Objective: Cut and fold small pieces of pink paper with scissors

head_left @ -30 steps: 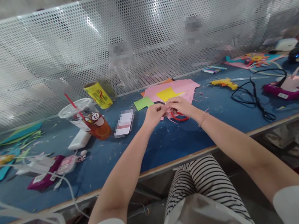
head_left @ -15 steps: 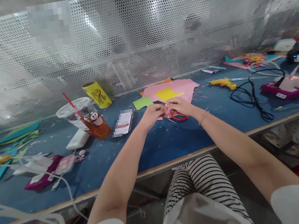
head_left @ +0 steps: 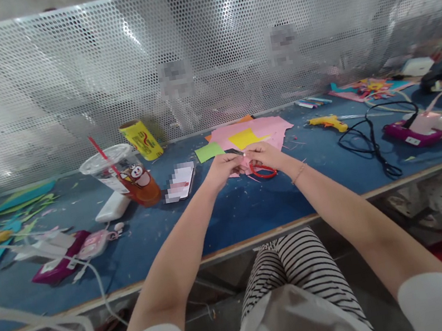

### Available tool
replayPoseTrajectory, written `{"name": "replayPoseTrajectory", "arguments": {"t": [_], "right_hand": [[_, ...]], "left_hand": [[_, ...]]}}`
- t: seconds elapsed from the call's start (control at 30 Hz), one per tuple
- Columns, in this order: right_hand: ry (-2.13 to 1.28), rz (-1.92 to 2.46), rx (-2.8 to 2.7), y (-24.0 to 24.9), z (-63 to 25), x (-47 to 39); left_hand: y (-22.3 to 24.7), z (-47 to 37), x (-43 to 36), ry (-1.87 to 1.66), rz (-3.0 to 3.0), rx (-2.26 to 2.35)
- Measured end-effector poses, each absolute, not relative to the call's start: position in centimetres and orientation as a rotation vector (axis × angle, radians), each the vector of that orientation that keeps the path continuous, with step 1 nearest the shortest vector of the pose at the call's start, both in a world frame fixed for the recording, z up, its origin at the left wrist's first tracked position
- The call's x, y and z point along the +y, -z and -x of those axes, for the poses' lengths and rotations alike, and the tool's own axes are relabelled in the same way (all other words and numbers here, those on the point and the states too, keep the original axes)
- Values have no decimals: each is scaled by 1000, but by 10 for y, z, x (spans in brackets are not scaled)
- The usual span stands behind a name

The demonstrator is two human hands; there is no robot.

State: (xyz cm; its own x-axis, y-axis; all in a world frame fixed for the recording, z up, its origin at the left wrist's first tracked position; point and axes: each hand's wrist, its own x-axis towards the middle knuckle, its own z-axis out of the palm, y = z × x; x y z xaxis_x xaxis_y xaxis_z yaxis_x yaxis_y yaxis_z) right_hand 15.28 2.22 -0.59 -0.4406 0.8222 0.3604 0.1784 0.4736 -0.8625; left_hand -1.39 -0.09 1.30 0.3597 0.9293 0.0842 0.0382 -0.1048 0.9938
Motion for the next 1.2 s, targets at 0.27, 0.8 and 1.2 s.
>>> {"name": "replayPoseTrajectory", "arguments": {"t": [0.27, 0.8, 1.2], "right_hand": [[-908, 955, -1937, 8, -169, 31], [-61, 1284, -2273, 43, -168, 49], [-178, 1305, -2171, 38, -171, 57]], "left_hand": [[-11, 22, 6, -846, -1696, 1069], [8, 30, 8, -482, -2648, 1936], [26, 25, 17, -154, -2580, 1626]]}}
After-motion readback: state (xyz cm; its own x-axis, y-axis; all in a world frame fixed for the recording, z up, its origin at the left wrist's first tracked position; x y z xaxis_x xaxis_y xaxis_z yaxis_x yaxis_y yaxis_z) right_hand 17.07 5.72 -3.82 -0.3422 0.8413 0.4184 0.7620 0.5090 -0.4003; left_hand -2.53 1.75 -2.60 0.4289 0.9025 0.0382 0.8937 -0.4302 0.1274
